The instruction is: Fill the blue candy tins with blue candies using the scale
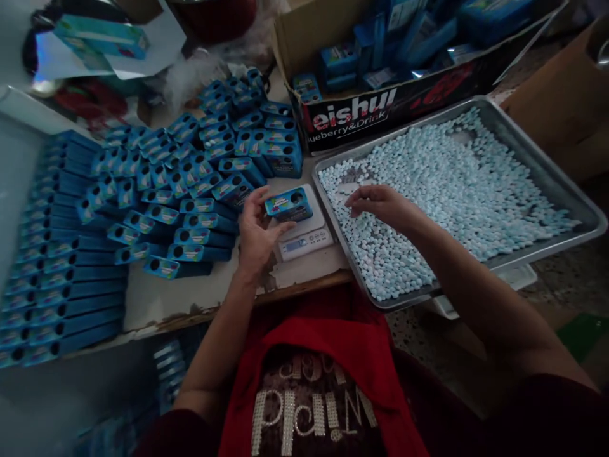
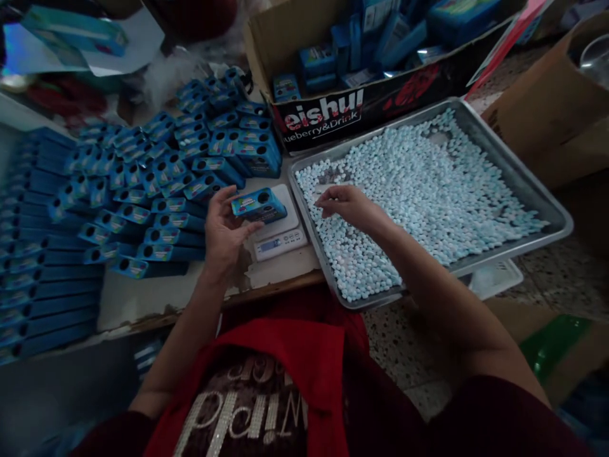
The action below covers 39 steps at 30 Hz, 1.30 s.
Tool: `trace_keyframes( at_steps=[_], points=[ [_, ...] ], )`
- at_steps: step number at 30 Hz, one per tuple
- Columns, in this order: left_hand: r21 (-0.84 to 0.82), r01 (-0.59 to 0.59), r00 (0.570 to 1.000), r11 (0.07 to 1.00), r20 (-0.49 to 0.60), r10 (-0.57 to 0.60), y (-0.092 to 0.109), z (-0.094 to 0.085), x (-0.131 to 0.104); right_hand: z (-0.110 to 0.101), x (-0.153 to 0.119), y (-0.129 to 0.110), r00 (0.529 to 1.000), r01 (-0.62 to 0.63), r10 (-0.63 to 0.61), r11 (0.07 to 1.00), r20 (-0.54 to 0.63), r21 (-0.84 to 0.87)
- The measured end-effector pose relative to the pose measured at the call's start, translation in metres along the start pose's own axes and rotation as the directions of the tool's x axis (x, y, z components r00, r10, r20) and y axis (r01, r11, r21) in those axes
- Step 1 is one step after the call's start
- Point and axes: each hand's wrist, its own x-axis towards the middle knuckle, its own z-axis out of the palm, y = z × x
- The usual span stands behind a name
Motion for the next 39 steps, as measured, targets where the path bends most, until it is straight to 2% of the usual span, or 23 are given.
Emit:
trace_keyframes(
  at_steps=[2, 5, 8, 10, 12, 14, 17, 21, 23, 25, 26, 27, 28, 29, 30, 31, 32, 33, 34, 36, 37, 39],
  points=[
    [0.037, -0.044, 0.999, 0.998, -0.009, 0.044, 0.004, -0.014, -0.003, -0.007, -0.006, -0.006, 0.999, -0.012, 0.009, 0.996, -0.032, -0.092],
    [0.067, -0.046, 0.994, 0.997, -0.095, 0.052, 0.006, -0.035, -0.009, -0.019, -0.014, -0.015, 0.995, -0.055, 0.041, 0.987, -0.094, -0.153],
    [0.083, -0.044, 0.979, 0.996, -0.194, 0.06, 0.01, -0.051, -0.016, -0.028, -0.018, -0.022, 0.967, -0.182, 0.181, 0.983, -0.181, 0.013],
    [0.11, -0.083, 0.965, 0.99, -0.239, 0.108, 0.018, -0.058, -0.019, -0.028, -0.02, -0.026, 0.908, -0.296, 0.342, 0.933, -0.244, 0.205],
    [0.156, -0.111, 0.963, 0.981, -0.227, 0.145, 0.029, -0.063, -0.023, -0.023, -0.021, -0.03, 0.842, -0.359, 0.453, 0.876, -0.292, 0.322],
    [0.218, -0.121, 0.972, 0.969, -0.173, 0.16, 0.041, -0.068, -0.026, -0.014, -0.023, -0.035, 0.822, -0.391, 0.49, 0.856, -0.29, 0.339],
    [0.253, -0.14, 0.976, 0.957, -0.126, 0.176, 0.051, -0.073, -0.028, 0.002, -0.024, -0.046, 0.859, -0.406, 0.466, 0.872, -0.21, 0.274],
    [0.233, -0.183, 0.965, 0.955, -0.144, 0.22, 0.049, -0.081, -0.028, 0.015, -0.023, -0.055, 0.93, -0.335, 0.348, 0.935, -0.118, 0.121],
    [0.28, -0.195, 0.949, 0.94, -0.189, 0.253, 0.048, -0.084, -0.032, 0.017, -0.022, -0.053, 0.945, -0.318, 0.32, 0.947, -0.072, 0.039],
    [0.385, -0.227, 0.921, 0.895, -0.214, 0.326, 0.05, -0.078, -0.04, 0.015, -0.02, -0.047, 0.952, -0.303, 0.301, 0.953, -0.058, -0.023],
    [0.435, -0.278, 0.906, 0.857, -0.177, 0.384, 0.053, -0.07, -0.044, 0.013, -0.019, -0.042, 0.954, -0.297, 0.294, 0.954, -0.064, -0.044],
    [0.46, -0.363, 0.892, 0.811, -0.08, 0.445, 0.056, -0.056, -0.05, 0.01, -0.018, -0.038, 0.955, -0.292, 0.288, 0.955, -0.075, -0.056],
    [0.439, -0.481, 0.862, 0.759, 0.077, 0.501, 0.06, -0.038, -0.056, 0.008, -0.018, -0.034, 0.955, -0.289, 0.283, 0.956, -0.089, -0.058],
    [0.362, -0.608, 0.794, 0.707, 0.27, 0.545, 0.064, -0.015, -0.061, 0.005, -0.018, -0.031, 0.955, -0.284, 0.278, 0.957, -0.101, -0.052],
    [0.239, -0.715, 0.677, 0.657, 0.472, 0.565, 0.069, 0.012, -0.067, 0.003, -0.019, -0.028, 0.956, -0.278, 0.273, 0.96, -0.109, -0.036],
    [0.103, -0.784, 0.529, 0.612, 0.627, 0.572, 0.075, 0.041, -0.073, 0.002, -0.02, -0.026, 0.957, -0.271, 0.268, 0.962, -0.111, -0.014],
    [-0.006, -0.81, 0.393, 0.586, 0.736, 0.551, 0.081, 0.07, -0.079, 0.001, -0.023, -0.025, 0.958, -0.264, 0.264, 0.964, -0.109, 0.011],
    [-0.067, -0.809, 0.299, 0.585, 0.809, 0.507, 0.087, 0.098, -0.086, 0.001, -0.027, -0.024, 0.96, -0.257, 0.259, 0.966, -0.106, 0.034],
    [-0.075, -0.798, 0.253, 0.598, 0.859, 0.446, 0.093, 0.123, -0.093, 0.0, -0.032, -0.023, 0.961, -0.251, 0.255, 0.967, -0.105, 0.052],
    [-0.003, -0.779, 0.247, 0.627, 0.918, 0.31, 0.102, 0.159, -0.106, -0.001, -0.043, -0.02, 0.963, -0.236, 0.243, 0.969, -0.118, 0.071],
    [0.034, -0.777, 0.253, 0.628, 0.931, 0.263, 0.105, 0.169, -0.111, -0.002, -0.05, -0.018, 0.964, -0.225, 0.233, 0.971, -0.131, 0.077],
    [0.071, -0.79, 0.251, 0.609, 0.944, 0.216, 0.107, 0.175, -0.118, -0.007, -0.064, -0.013, 0.965, -0.191, 0.201, 0.979, -0.169, 0.072]
  ],
)
